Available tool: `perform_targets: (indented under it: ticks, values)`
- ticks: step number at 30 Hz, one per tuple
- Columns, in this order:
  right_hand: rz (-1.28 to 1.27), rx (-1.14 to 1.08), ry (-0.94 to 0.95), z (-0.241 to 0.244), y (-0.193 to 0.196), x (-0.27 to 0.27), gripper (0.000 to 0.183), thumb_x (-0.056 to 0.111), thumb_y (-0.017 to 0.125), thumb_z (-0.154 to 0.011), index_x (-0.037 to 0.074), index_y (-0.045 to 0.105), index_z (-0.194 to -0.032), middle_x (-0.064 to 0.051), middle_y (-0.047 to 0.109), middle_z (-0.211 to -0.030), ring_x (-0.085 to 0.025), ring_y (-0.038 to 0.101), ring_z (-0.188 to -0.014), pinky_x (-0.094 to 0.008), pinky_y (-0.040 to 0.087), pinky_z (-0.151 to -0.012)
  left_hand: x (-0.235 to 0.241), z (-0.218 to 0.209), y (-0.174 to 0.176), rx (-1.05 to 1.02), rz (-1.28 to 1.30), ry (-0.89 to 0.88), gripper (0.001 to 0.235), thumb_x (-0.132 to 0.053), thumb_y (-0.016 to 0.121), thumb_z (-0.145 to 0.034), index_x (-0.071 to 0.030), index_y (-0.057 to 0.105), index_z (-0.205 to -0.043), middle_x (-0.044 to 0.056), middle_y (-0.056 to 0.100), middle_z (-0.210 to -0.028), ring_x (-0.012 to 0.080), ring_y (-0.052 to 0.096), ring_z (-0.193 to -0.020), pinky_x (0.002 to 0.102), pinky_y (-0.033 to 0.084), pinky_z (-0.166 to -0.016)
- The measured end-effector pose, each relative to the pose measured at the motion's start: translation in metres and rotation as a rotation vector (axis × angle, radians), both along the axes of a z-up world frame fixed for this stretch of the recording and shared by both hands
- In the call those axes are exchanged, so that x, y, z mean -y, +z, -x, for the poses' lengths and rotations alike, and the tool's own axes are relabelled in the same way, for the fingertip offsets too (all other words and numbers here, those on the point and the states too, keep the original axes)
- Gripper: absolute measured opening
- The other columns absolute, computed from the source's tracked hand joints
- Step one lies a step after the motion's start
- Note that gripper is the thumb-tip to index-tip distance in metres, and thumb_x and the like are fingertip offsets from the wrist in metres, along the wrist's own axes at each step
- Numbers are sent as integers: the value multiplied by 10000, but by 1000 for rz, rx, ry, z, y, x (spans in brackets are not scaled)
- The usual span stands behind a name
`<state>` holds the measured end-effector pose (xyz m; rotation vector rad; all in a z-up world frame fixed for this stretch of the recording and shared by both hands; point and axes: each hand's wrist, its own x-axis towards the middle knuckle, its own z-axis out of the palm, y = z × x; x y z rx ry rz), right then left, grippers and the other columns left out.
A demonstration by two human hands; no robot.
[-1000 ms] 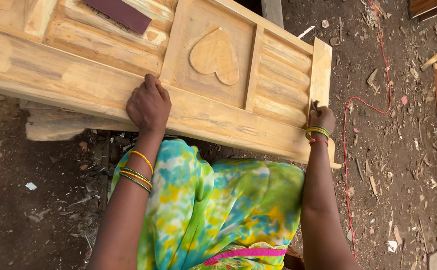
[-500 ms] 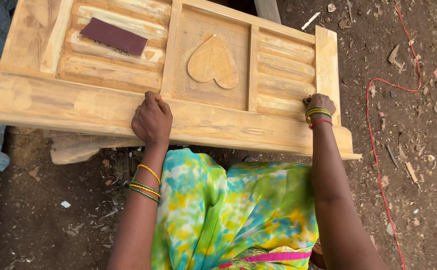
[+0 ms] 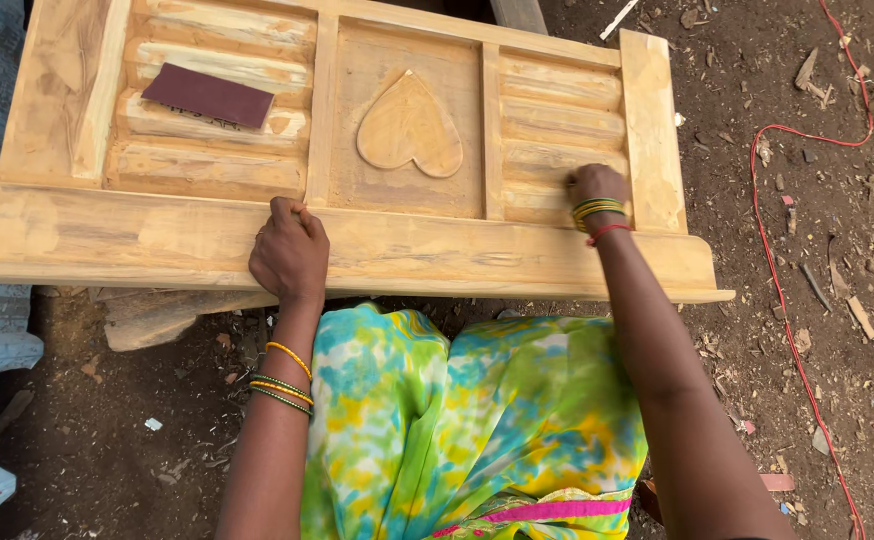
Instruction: The person sands a wooden tray with a heart-shaped carving using a sanding block. They move the block across the flat surfaces and edges of the tray, focusing on smoothing the wood.
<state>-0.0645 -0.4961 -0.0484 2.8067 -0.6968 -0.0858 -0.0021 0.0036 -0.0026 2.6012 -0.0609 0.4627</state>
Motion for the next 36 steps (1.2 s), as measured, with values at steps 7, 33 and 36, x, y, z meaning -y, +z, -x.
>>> perform_targets:
  ticks: [7, 33, 36]
  values:
    - [-188, 268, 104, 19, -5, 46, 264, 425, 724, -982, 174, 805, -965, -128, 723, -1013, -328, 701, -952, -463, 575, -789, -2, 4, 5, -8, -4, -43, 177, -212, 689, -970, -136, 552, -1052, 58, 707, -787, 298, 699, -730, 448, 511, -570]
    - [-148, -4, -349, 14, 11, 93, 289, 421, 758, -897, 137, 810, -889, -79, 792, -932, -275, 752, -867, -407, 603, -710, 2, -1, 8, -51, -16, 21, 136, -238, 650, -969, -144, 558, -1000, 70, 706, -772, 311, 703, -724, 460, 515, -572]
    - [19, 23, -95, 18, 4, 83, 305, 451, 788, -850, 147, 811, -843, -69, 800, -879, -248, 768, -805, -394, 610, -668, 0, 6, 2, -44, -27, 17, 137, -238, 645, -974, -138, 556, -1007, 70, 710, -783, 317, 700, -718, 465, 511, -562]
